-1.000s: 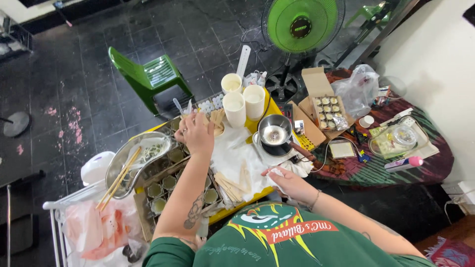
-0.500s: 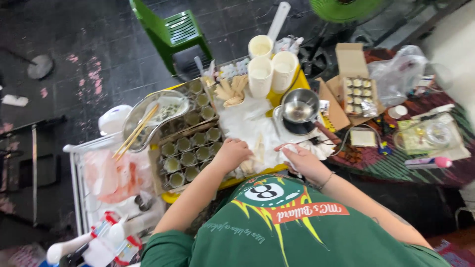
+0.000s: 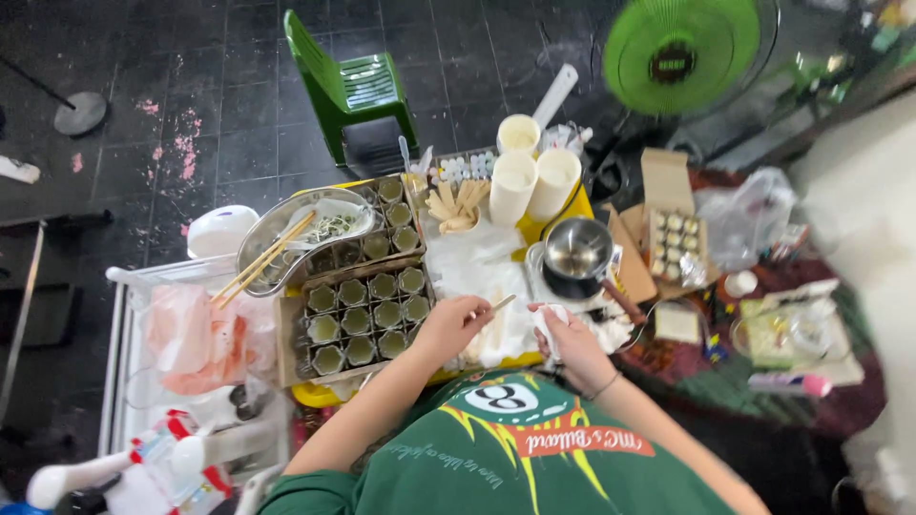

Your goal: The recorder is wiping individual wooden sticks with a white cloth at a workspace.

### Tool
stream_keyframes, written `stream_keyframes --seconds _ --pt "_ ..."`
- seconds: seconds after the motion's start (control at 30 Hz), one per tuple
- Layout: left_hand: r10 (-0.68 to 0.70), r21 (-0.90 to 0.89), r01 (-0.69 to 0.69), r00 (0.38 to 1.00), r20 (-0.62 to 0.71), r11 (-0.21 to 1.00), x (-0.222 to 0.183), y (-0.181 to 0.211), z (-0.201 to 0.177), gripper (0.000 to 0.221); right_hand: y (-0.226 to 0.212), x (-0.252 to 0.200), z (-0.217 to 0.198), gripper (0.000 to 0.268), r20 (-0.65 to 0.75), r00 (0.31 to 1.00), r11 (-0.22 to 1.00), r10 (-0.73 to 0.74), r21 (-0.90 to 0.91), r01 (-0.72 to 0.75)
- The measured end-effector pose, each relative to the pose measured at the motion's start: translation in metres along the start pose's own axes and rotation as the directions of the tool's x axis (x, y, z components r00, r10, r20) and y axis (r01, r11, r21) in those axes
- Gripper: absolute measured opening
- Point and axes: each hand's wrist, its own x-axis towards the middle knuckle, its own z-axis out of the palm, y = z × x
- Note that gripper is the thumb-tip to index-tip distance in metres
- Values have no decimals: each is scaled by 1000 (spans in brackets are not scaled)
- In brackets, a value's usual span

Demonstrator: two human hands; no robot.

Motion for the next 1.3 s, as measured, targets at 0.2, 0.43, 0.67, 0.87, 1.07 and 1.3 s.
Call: stream_keyframes --seconds 0.2,0.43,0.67,0.87,1.07,1.3 --pt "-214 -448 303 947 238 841 -7 25 24 19 -43 5 42 45 -142 989 950 33 313 13" --pt "-166 -605 310 945 283 733 -9 -13 62 17 -31 19 52 41 100 993 855 -67 519 5" --pt "-124 -530 386 878 463 755 -15 -9 50 22 -53 17 59 51 301 933 822 -198 569 -9" --pt "-250 -491 511 828 503 706 -16 28 24 30 -85 3 74 50 288 934 763 -212 646 -26" --pt "-315 -521 498 859 403 693 -17 47 18 29 -86 -14 95 62 233 965 777 -122 627 -53" --pt "-300 -466 505 843 446 726 -27 42 15 29 -92 -2 60 59 274 932 742 -238 671 -8"
